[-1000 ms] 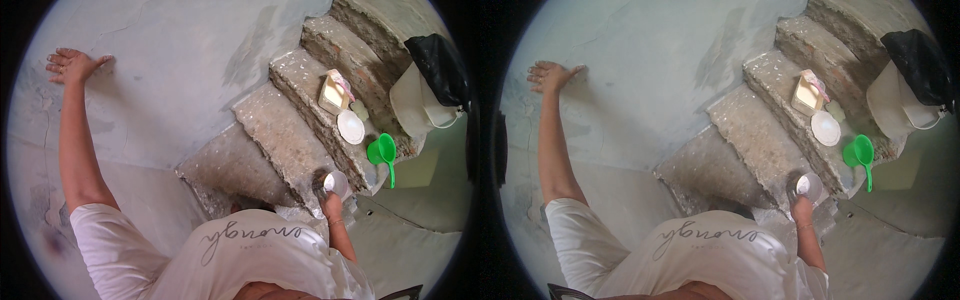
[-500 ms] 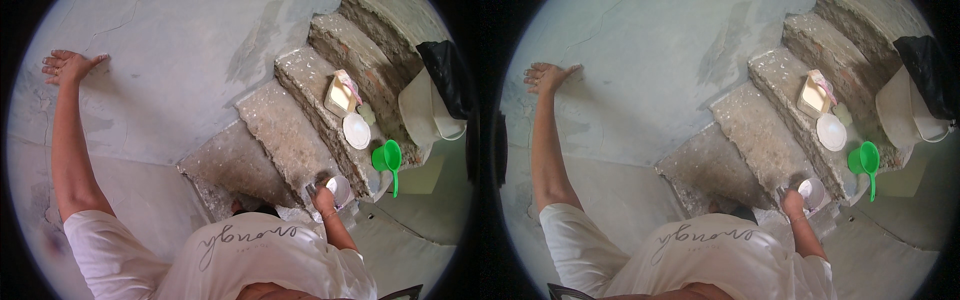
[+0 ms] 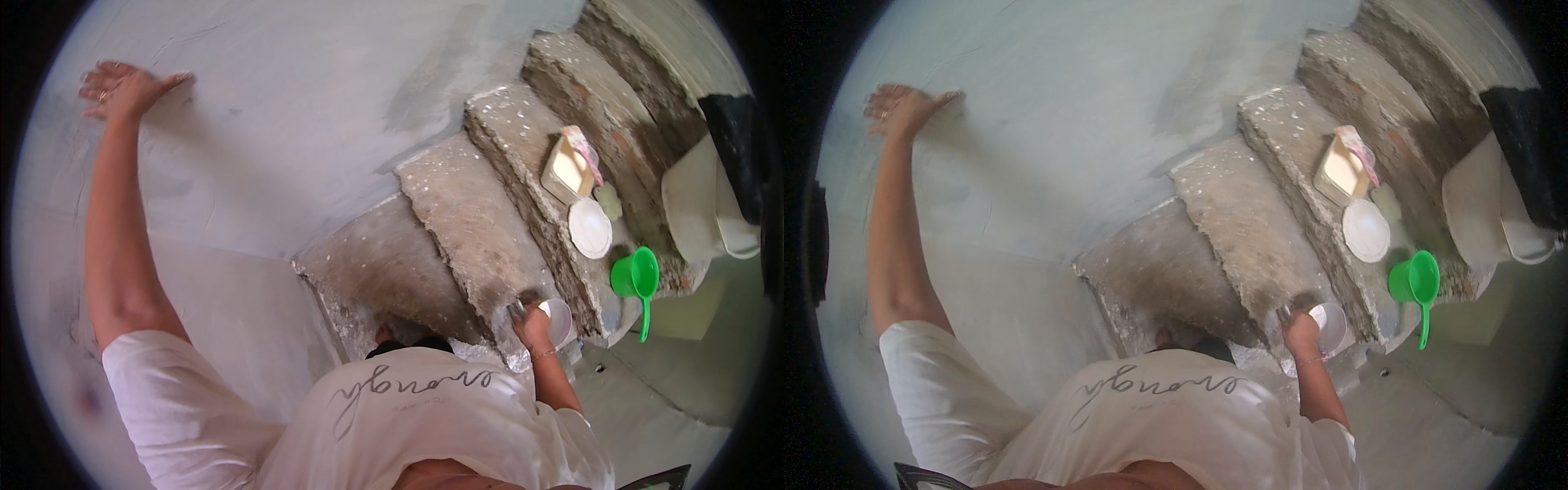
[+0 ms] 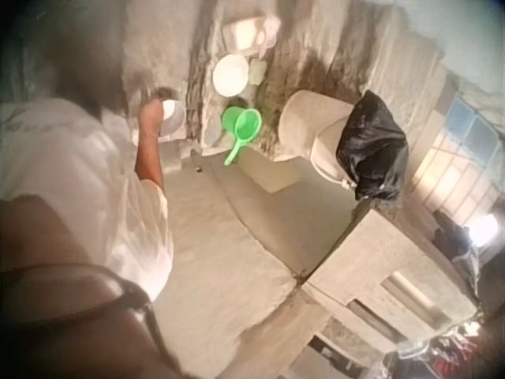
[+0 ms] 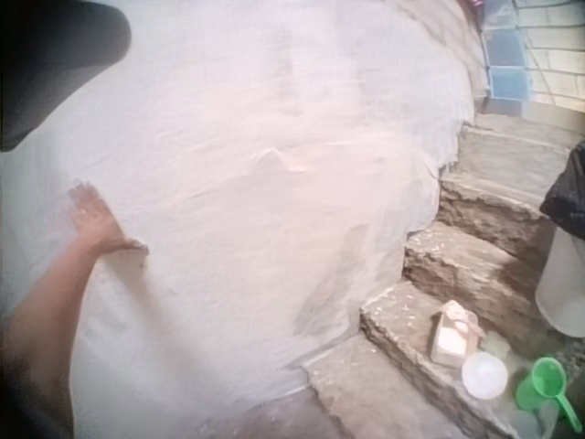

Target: The person patches cracks in a wall with a spatula and applies primer or paint to the surface using a brush.

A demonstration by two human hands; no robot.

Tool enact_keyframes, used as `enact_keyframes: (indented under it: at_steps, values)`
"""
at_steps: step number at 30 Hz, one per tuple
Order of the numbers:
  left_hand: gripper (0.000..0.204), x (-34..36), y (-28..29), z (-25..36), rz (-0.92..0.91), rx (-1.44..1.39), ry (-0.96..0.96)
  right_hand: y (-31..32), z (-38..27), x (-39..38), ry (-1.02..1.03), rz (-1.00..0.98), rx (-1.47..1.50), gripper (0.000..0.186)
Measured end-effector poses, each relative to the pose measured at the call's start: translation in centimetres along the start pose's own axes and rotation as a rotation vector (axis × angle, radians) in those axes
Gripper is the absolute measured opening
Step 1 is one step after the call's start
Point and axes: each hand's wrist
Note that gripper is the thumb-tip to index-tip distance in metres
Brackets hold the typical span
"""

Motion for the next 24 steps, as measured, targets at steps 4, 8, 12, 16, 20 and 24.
enact_keyframes:
  at_steps: [4,8,12,16,20,24]
  values:
    - [0.141,0.0,-0.2,-0.2,0.096,0.023,0.02,0.9,0.3,-0.5,0.065,0.052,0.017,0.031]
    - [0.144,-1.1,2.1,-0.4,-0.033,-0.045,-0.005,1.4,0.5,-0.8,0.022,0.043,0.034,0.041]
    - [0.158,-2.3,5.5,-0.9,-0.215,-0.195,0.018,1.3,0.1,-0.4,0.03,0.034,-0.009,0.041]
    - [0.158,-2.9,6.5,-1.3,-0.219,-0.198,0.027,0.7,-1.1,0.7,0.1,-0.034,-0.086,0.035]
    - [0.157,-2.9,6.0,-1.4,-0.188,-0.246,0.011,-0.7,-4.3,2.7,0.136,-0.085,-0.088,0.029]
    - [0.156,-2.9,5.7,-1.6,-0.172,-0.294,-0.003,-1.7,-11.8,5.9,0.431,0.013,-0.044,0.022]
Point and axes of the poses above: each hand's wrist, its own x-axis towards the middle knuckle, its own y-axis out of the back of the hand, z = x × y, and after that the axes turned 6 degrees about x, right-handed
